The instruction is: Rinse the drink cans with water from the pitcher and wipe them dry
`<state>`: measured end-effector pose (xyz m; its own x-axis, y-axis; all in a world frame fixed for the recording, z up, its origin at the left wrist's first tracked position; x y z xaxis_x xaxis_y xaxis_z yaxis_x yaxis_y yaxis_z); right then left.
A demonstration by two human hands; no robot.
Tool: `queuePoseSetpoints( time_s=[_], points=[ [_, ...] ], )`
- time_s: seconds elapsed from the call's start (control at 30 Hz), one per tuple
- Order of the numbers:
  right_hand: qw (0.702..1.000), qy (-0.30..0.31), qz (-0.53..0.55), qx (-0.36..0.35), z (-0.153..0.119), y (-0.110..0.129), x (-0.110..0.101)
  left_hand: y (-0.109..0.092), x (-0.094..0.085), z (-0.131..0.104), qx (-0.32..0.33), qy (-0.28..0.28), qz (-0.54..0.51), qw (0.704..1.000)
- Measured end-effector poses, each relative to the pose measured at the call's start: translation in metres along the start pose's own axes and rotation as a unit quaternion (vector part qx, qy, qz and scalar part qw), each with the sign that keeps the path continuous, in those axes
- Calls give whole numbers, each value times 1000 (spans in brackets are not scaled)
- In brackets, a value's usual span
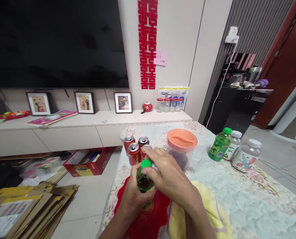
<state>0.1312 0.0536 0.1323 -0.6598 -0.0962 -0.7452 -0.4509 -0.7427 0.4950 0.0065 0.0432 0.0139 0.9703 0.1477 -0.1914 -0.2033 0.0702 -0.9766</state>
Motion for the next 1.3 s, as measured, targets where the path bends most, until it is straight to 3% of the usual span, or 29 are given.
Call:
queuePoseSetpoints(
  time_s=[0.3, 0.93, 1.03, 1.13, 1.3],
  points=[
    [998, 7, 41, -48, -1, 4, 1, 3, 1, 1, 4, 5, -4, 1000],
    [997, -73, -22, 16, -7, 5, 13, -1, -1, 0, 4, 18, -11, 1000],
    [993, -111, -49, 1, -25, 3, 15, -5, -1, -2, 5, 21, -10, 1000],
    [982, -154, -108, 14, -64, -9, 12, -8, -4, -4, -1, 9, 2, 1000],
    [957, -139, -220, 131, -154, -43, 14, -5, -5, -3, -10, 5, 14, 1000]
  ],
)
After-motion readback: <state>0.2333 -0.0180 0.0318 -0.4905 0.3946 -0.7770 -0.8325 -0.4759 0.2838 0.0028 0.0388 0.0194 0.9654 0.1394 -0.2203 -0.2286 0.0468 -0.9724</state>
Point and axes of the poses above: each hand's wrist, its own z-axis towards the middle knuckle, its own x-axis out of the palm, y = z × x, the point moved 5 cm from there along z, towards the middle knuckle, and after that the axes turned 9 degrees about -x, right-handed, at the moved point
